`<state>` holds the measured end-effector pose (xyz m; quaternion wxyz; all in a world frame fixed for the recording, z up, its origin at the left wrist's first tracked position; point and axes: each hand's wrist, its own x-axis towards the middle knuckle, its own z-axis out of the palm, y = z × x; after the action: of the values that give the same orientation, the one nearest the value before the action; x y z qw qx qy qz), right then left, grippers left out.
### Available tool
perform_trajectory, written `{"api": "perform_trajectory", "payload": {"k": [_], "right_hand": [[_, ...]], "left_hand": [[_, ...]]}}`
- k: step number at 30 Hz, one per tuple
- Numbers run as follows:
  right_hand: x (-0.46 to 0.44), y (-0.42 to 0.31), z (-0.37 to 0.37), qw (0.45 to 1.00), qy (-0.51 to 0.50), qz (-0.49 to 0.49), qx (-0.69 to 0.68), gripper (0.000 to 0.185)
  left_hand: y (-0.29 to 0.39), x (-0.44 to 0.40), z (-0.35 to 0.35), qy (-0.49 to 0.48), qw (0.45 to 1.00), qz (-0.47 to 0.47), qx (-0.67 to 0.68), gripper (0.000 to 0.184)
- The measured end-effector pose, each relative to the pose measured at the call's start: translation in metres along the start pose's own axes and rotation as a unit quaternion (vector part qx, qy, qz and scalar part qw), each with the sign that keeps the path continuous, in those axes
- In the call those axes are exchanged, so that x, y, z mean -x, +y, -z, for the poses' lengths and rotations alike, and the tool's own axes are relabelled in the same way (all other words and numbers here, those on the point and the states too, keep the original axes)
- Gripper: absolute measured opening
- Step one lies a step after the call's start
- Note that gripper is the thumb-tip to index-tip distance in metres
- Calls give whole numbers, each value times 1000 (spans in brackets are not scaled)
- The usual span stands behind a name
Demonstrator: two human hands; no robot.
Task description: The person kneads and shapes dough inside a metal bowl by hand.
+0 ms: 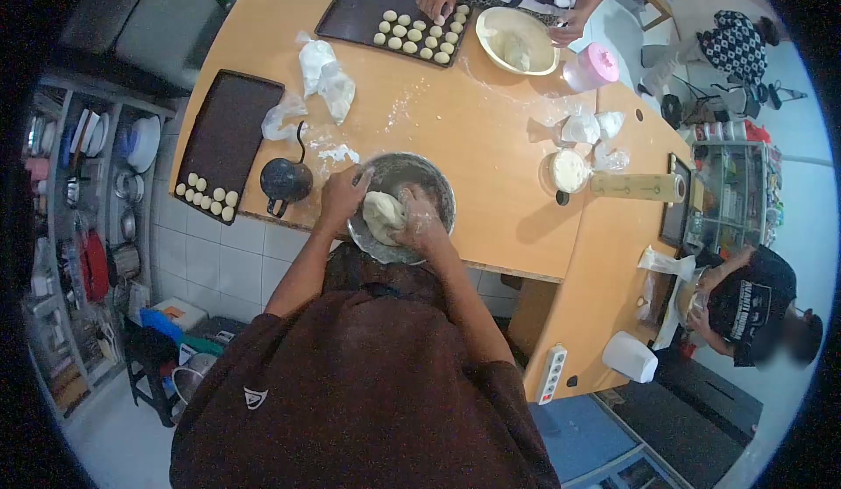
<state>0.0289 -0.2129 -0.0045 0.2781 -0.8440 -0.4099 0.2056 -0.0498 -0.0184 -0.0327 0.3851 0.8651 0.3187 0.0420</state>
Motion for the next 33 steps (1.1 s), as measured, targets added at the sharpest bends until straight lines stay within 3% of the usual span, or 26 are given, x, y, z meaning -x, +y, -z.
{"api": "perform_trajectory", "payload": {"k": [1, 7, 11, 14, 20, 33], "right_hand": [[1, 4, -4, 998, -19, -8, -54, 70], [8, -8, 2, 998, -28, 8, -52, 65], [3, -21, 16, 993, -52, -67, -82, 69], [-2, -25, 23, 987, -16, -78, -140, 75], [-9, -17, 30, 987, 36, 60, -147, 66], [16, -35, 26, 995, -6, 53, -80, 62]], "left_hand": [[-2, 0, 0, 1, 1000, 0, -10, 37], [-5, -4, 4, -22, 999, 30, -17, 42], [-3, -8, 7, 0, 999, 0, -53, 42], [-1, -12, 7, 15, 999, 0, -51, 41], [5, -12, 11, 43, 998, 7, -35, 38], [-20, -9, -6, 50, 996, 48, -47, 39]]}}
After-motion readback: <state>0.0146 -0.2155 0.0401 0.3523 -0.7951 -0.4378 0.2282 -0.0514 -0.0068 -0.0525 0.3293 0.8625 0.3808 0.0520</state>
